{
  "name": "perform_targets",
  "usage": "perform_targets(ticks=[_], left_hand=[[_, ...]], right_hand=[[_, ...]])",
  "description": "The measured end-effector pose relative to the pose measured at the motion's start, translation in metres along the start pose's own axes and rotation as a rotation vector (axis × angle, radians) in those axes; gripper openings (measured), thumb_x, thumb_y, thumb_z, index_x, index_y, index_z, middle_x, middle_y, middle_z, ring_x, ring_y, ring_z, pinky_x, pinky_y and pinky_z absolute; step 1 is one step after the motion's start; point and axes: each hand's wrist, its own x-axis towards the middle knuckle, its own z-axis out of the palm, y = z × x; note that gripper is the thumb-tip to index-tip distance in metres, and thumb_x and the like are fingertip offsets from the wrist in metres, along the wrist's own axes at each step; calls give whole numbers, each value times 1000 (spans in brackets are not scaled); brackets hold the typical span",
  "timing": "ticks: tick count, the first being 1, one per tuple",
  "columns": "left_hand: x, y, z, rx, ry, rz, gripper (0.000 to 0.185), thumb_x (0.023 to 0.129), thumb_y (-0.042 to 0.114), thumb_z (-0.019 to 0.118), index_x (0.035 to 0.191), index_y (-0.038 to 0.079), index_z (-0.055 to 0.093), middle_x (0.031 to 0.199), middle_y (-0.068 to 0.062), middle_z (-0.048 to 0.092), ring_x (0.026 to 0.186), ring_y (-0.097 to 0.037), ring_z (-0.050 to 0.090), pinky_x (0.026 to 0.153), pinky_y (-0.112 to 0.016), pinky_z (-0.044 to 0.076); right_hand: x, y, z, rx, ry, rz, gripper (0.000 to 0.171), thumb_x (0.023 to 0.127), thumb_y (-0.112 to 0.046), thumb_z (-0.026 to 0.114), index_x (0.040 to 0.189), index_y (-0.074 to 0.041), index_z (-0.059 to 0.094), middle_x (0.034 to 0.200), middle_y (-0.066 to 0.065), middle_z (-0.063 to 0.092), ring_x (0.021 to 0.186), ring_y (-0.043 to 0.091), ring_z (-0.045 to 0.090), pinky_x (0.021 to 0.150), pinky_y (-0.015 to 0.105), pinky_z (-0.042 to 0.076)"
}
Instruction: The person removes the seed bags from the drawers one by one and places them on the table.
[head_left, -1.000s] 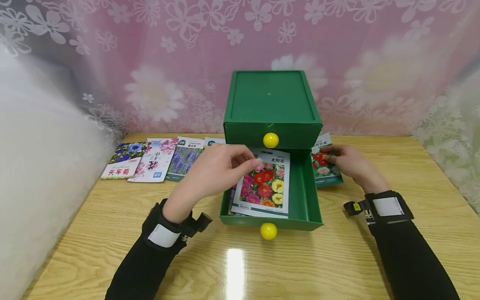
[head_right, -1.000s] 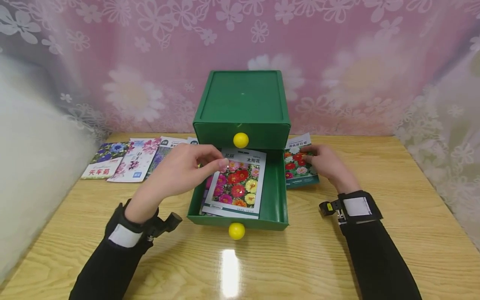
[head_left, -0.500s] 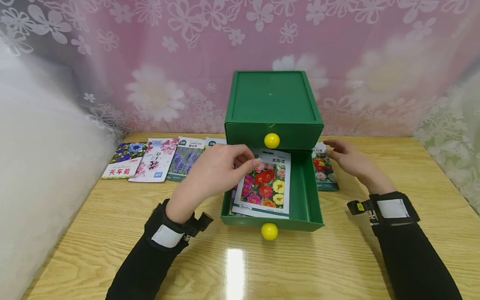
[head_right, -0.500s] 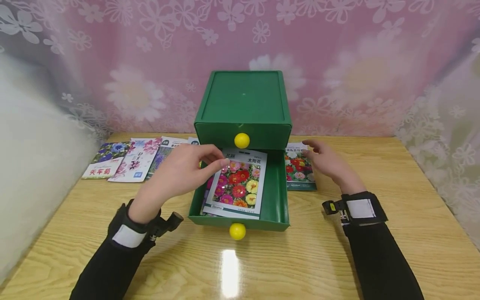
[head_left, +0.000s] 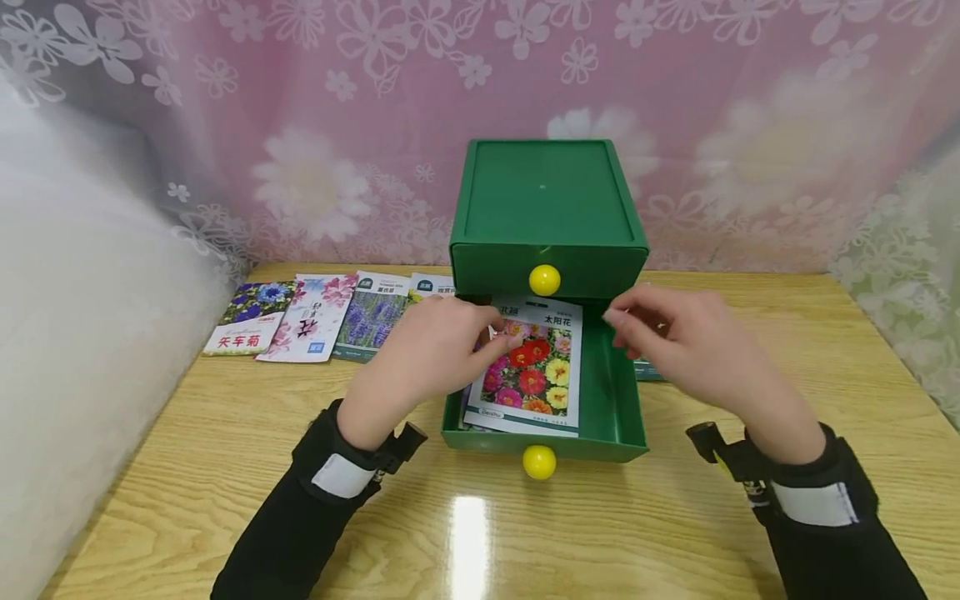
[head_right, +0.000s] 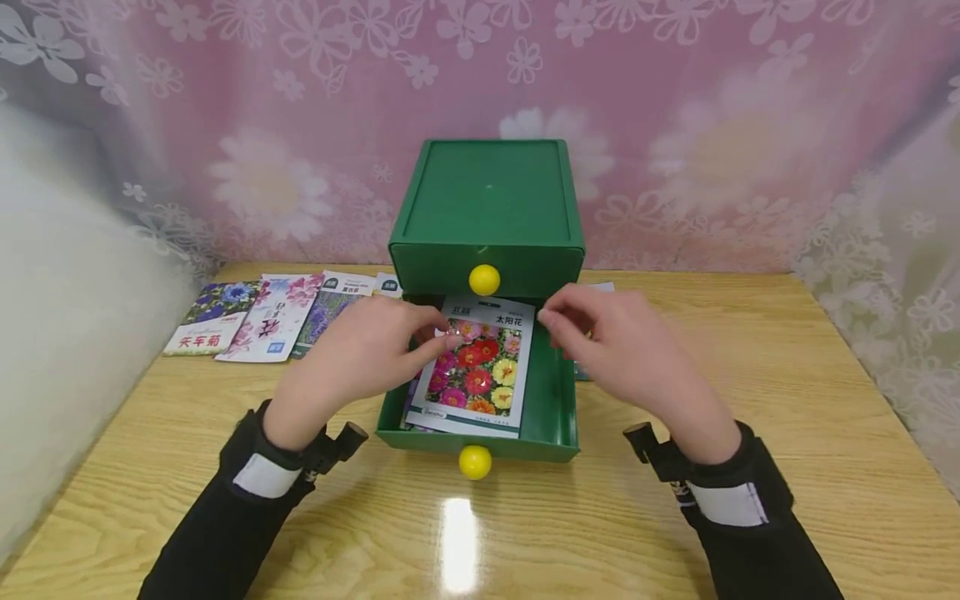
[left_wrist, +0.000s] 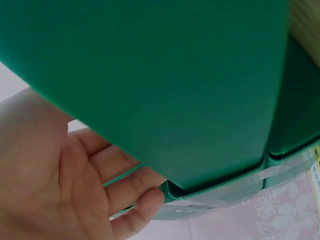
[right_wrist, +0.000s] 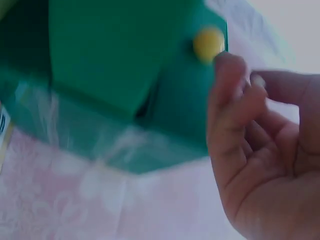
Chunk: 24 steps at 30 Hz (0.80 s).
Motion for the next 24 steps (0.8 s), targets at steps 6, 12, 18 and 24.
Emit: perform_targets(ticks=[6, 12, 18, 24], left_hand=[[1, 0, 8, 193, 21, 34, 34, 100, 45, 58, 81, 20, 70, 61, 7, 55, 63, -14, 54, 74, -35, 47], [-2, 8, 9, 335, -42, 16, 36, 98, 47, 59, 88, 15, 72, 70, 2, 62, 74, -18, 57, 73, -33, 47], [-5, 11, 10, 347, -43, 21, 40, 97, 51, 59, 83, 15, 72, 67, 3, 59, 72, -18, 54, 68, -31, 44], [-4, 8, 10, 264, -81, 35, 44, 96, 52, 61, 69, 18, 59, 57, 4, 49, 59, -14, 50, 59, -29, 44]], right_hand=[[3, -20, 32, -231, -192, -108, 23, 99, -24, 65, 117, -10, 69, 73, -8, 59, 60, 7, 49, 57, 28, 44], [5, -23, 51, -401, -236, -108, 28, 97, -26, 67, 118, -7, 67, 62, -4, 53, 50, 10, 47, 49, 27, 43], [5, -20, 59, -438, -172, -129, 26, 95, -25, 70, 112, -6, 69, 58, -4, 50, 46, 10, 44, 44, 25, 39], [7, -19, 59, -373, -90, -152, 24, 93, -19, 72, 113, -5, 73, 73, 2, 65, 55, 11, 51, 53, 27, 47]])
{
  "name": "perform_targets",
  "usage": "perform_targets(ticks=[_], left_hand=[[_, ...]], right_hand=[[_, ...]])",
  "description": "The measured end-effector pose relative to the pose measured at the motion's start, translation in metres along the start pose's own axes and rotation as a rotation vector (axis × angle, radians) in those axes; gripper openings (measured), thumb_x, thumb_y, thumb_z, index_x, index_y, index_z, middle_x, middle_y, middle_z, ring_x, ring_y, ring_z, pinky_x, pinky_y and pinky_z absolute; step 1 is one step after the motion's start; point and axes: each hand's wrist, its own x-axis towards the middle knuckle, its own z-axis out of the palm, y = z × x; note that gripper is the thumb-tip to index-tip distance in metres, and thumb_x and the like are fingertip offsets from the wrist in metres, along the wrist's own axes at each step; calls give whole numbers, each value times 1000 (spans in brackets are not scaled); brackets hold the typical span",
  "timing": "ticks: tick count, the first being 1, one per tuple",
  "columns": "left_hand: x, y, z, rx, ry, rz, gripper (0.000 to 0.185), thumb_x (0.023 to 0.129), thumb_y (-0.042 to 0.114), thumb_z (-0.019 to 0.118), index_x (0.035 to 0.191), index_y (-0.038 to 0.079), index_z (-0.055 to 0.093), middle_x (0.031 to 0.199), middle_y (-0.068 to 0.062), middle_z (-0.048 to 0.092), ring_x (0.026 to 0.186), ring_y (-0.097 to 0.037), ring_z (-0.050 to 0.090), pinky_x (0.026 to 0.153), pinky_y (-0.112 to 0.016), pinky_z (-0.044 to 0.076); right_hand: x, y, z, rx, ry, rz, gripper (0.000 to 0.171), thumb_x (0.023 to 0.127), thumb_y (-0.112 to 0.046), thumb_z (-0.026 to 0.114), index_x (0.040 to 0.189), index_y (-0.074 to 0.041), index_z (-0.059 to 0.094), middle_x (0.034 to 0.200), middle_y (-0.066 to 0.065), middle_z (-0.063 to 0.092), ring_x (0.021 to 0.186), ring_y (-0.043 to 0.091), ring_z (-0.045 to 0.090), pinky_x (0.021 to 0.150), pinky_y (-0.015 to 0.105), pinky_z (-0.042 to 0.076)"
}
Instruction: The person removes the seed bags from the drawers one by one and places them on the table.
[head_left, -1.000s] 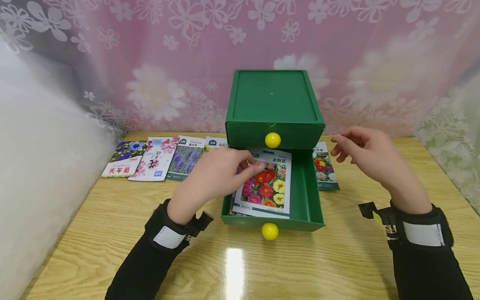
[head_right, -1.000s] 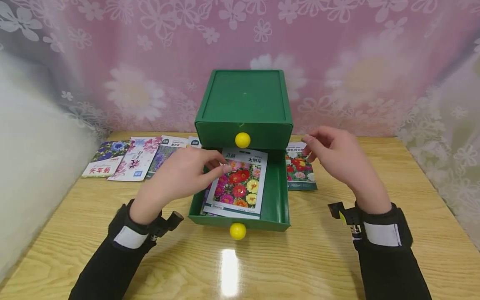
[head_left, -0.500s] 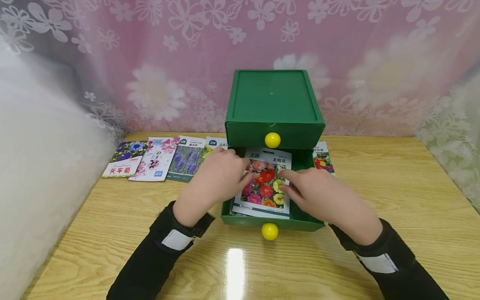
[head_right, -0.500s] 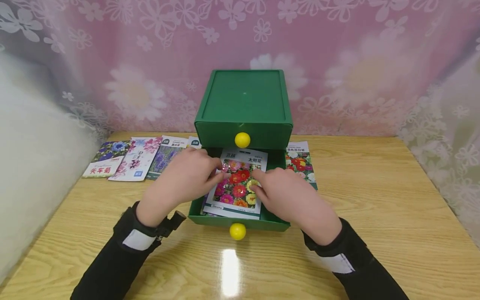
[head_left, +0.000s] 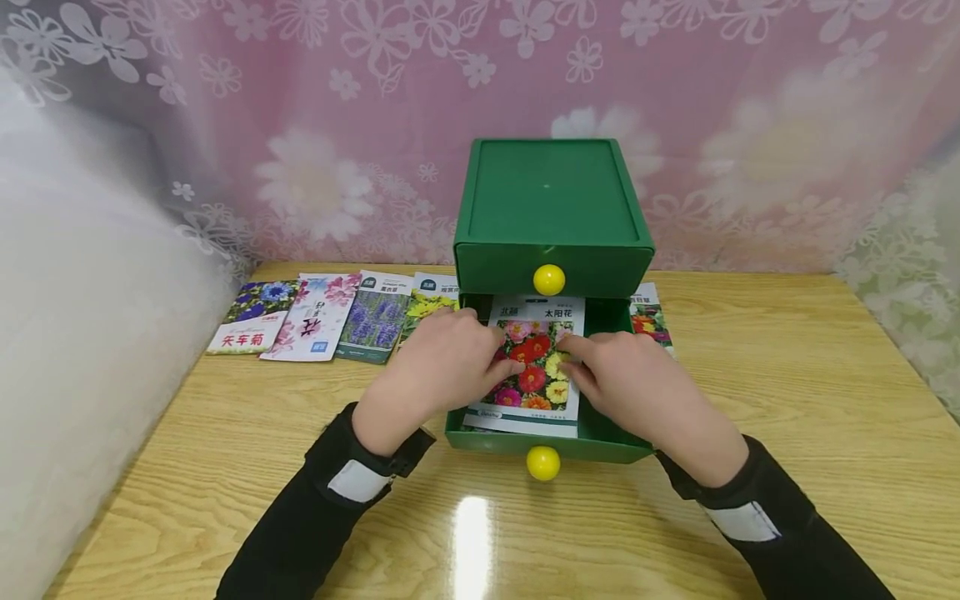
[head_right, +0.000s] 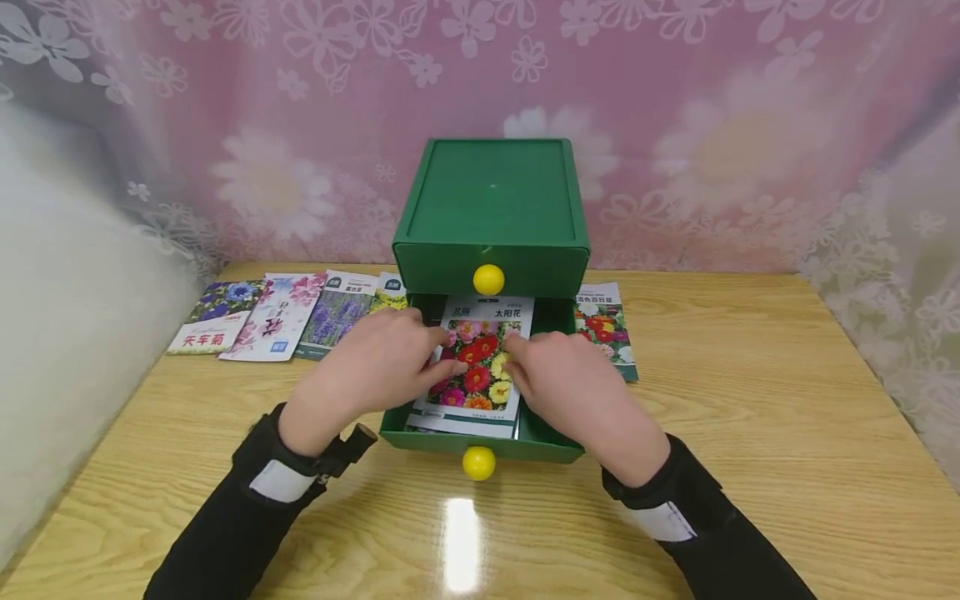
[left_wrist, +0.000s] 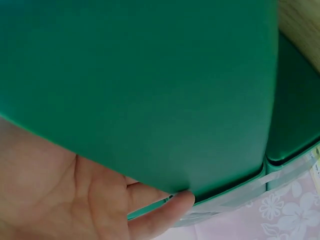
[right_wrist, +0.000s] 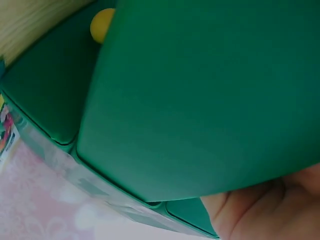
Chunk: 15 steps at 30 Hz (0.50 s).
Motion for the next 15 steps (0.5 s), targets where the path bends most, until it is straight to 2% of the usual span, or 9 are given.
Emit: perform_targets(ticks=[4, 7, 10, 15], left_hand=[[1, -1, 0, -23, -26, -10, 42, 96, 53, 60, 74, 18, 64, 57, 4, 50, 57, -13, 50, 54, -26, 42], [2, -1, -1, -29, -43, -12, 38, 97, 52, 60, 89, 16, 70, 59, 4, 51, 57, -13, 51, 53, -26, 43], [3, -2, -1, -34, -51, -12, 37, 97, 52, 59, 97, 16, 70, 61, 4, 52, 58, -12, 52, 53, -25, 43], [4, -2, -1, -45, -49, -10, 37, 99, 51, 56, 101, 16, 69, 64, 5, 54, 60, -11, 53, 53, -24, 42]], right_hand=[[2, 3, 2, 75, 60, 18, 22, 91, -16, 75, 110, -5, 75, 76, 1, 67, 59, 10, 52, 56, 27, 46], [4, 7, 1, 163, 102, 64, 20, 89, -14, 77, 108, -7, 76, 75, 0, 67, 61, 10, 56, 57, 28, 47], [3, 13, -5, 321, 100, 164, 20, 90, -13, 75, 110, -8, 76, 80, 2, 69, 65, 13, 60, 60, 31, 49], [1, 23, -17, 633, 27, 357, 25, 97, -14, 65, 121, -6, 69, 100, 8, 68, 76, 21, 61, 68, 32, 51]])
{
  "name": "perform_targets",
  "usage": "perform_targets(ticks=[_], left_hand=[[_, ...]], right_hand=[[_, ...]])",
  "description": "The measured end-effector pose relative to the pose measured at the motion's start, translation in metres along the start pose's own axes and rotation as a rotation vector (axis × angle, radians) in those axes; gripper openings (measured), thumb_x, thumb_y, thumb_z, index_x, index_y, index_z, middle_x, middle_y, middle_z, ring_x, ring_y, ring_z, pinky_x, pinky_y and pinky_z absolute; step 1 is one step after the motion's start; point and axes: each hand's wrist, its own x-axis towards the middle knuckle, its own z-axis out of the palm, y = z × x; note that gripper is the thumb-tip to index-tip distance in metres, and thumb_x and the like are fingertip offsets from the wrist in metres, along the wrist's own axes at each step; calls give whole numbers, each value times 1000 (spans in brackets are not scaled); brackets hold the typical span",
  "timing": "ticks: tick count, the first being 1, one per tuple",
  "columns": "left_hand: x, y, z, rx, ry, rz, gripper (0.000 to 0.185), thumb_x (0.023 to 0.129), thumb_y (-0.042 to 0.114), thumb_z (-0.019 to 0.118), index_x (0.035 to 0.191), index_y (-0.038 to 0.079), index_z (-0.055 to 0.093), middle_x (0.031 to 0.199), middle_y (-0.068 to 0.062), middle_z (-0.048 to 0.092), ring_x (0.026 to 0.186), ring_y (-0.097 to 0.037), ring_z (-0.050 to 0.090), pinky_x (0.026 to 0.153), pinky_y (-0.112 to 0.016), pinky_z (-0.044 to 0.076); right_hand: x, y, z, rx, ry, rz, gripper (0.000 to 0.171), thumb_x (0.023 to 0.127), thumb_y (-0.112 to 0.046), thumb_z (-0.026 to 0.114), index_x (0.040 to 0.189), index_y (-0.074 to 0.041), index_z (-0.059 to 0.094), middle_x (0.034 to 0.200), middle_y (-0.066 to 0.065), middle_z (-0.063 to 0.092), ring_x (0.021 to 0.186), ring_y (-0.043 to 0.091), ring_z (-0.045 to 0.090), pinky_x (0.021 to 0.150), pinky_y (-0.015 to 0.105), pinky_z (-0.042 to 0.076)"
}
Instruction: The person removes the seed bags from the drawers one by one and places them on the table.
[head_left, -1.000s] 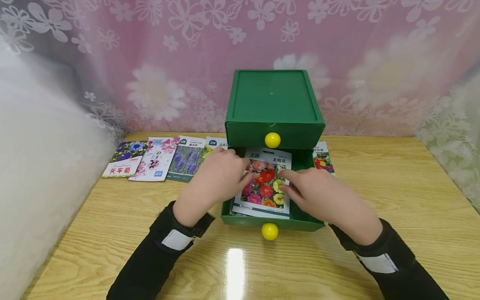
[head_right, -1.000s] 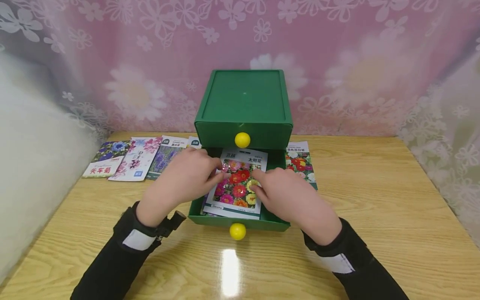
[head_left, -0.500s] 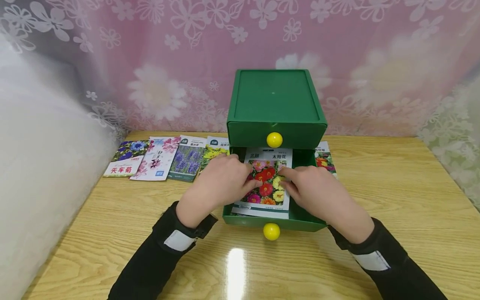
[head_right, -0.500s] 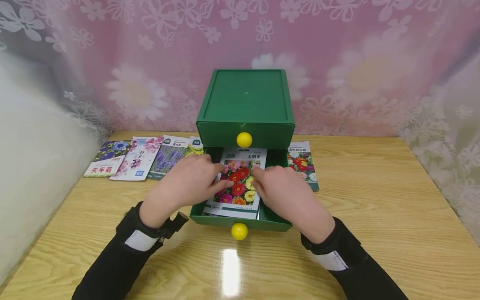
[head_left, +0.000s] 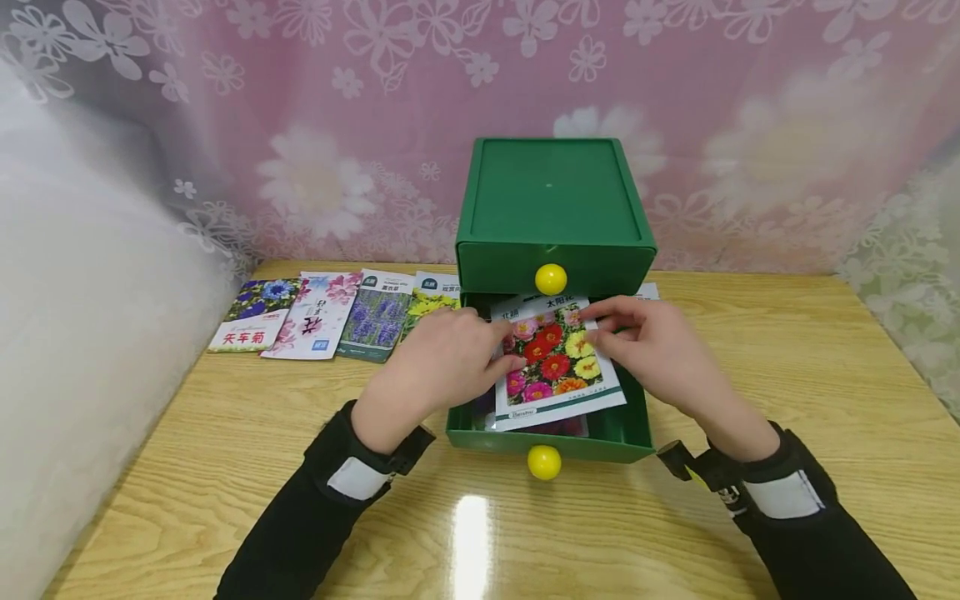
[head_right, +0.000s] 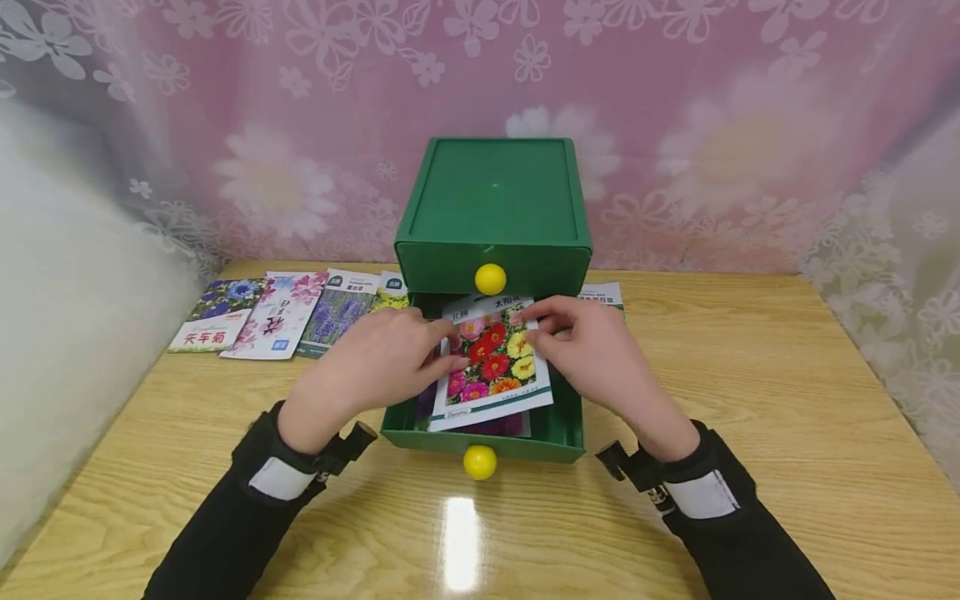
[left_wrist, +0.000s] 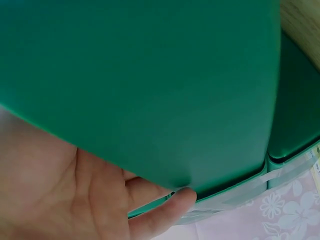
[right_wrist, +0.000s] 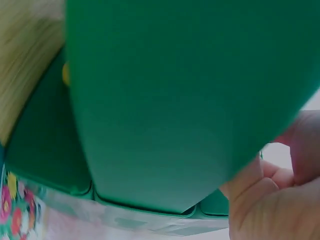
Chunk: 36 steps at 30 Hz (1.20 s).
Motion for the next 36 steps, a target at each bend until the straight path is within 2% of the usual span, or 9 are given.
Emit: perform_targets(ticks=[4, 9, 13, 17, 21, 24, 29, 32, 36], left_hand=[[-1, -2, -4, -96, 64, -4, 29, 100, 45, 57, 104, 20, 70, 62, 7, 54, 54, -10, 51, 49, -25, 40], [-5, -6, -15, -322, 166, -45, 16, 97, 35, 66, 101, 22, 75, 66, 11, 60, 55, -8, 51, 50, -26, 42], [-10, -6, -23, -465, 164, -32, 15, 95, 34, 70, 94, 22, 78, 67, 13, 62, 58, -8, 53, 54, -28, 43], [-16, -2, -28, -558, 143, 27, 14, 94, 33, 71, 93, 21, 79, 69, 13, 64, 55, -11, 49, 53, -28, 39], [-20, 4, -30, -615, 145, 77, 14, 94, 31, 72, 96, 20, 79, 75, 11, 68, 55, -10, 47, 52, -27, 37], [-23, 7, -31, -655, 156, 124, 12, 94, 30, 72, 97, 21, 79, 79, 14, 68, 56, -9, 47, 52, -26, 37], [-22, 7, -30, -674, 172, 160, 12, 95, 31, 70, 100, 22, 76, 84, 16, 69, 57, -5, 49, 53, -26, 38], [-18, 5, -27, -642, 174, 140, 14, 96, 32, 69, 100, 20, 76, 85, 13, 70, 62, -3, 54, 57, -26, 43], [-12, 0, -22, -590, 158, 92, 17, 98, 32, 65, 103, 19, 76, 84, 13, 69, 66, -3, 58, 61, -26, 47]], right_hand=[[1, 2, -9, 159, -31, 68, 30, 100, -16, 59, 127, -3, 62, 104, 11, 65, 83, 24, 59, 69, 29, 51], [0, 5, -24, 246, -100, 89, 32, 101, -17, 60, 126, 1, 62, 98, 9, 68, 78, 21, 59, 65, 28, 51], [-6, 4, -36, 231, -160, 113, 33, 98, -22, 67, 121, 2, 68, 98, 6, 74, 82, 18, 63, 67, 31, 53], [-15, 0, -46, 189, -145, 120, 35, 94, -22, 72, 120, 1, 69, 98, 6, 74, 87, 17, 68, 71, 30, 55], [-27, -3, -55, 148, -90, 70, 32, 93, -19, 73, 119, 0, 69, 93, 5, 73, 80, 18, 69, 69, 28, 55], [-38, -4, -63, 105, -36, 0, 27, 93, -15, 73, 118, -4, 71, 91, 5, 73, 76, 18, 70, 66, 26, 56], [-53, 4, -82, -31, 100, -82, 24, 94, -7, 69, 117, -11, 72, 96, -5, 74, 76, 13, 71, 62, 23, 55], [-56, 17, -93, -48, 218, -60, 24, 98, -8, 64, 122, -12, 69, 102, -12, 69, 81, 6, 68, 65, 19, 53], [-52, 39, -108, 78, 412, 28, 32, 102, -16, 56, 133, -14, 63, 115, -10, 63, 95, 5, 60, 75, 10, 48]])
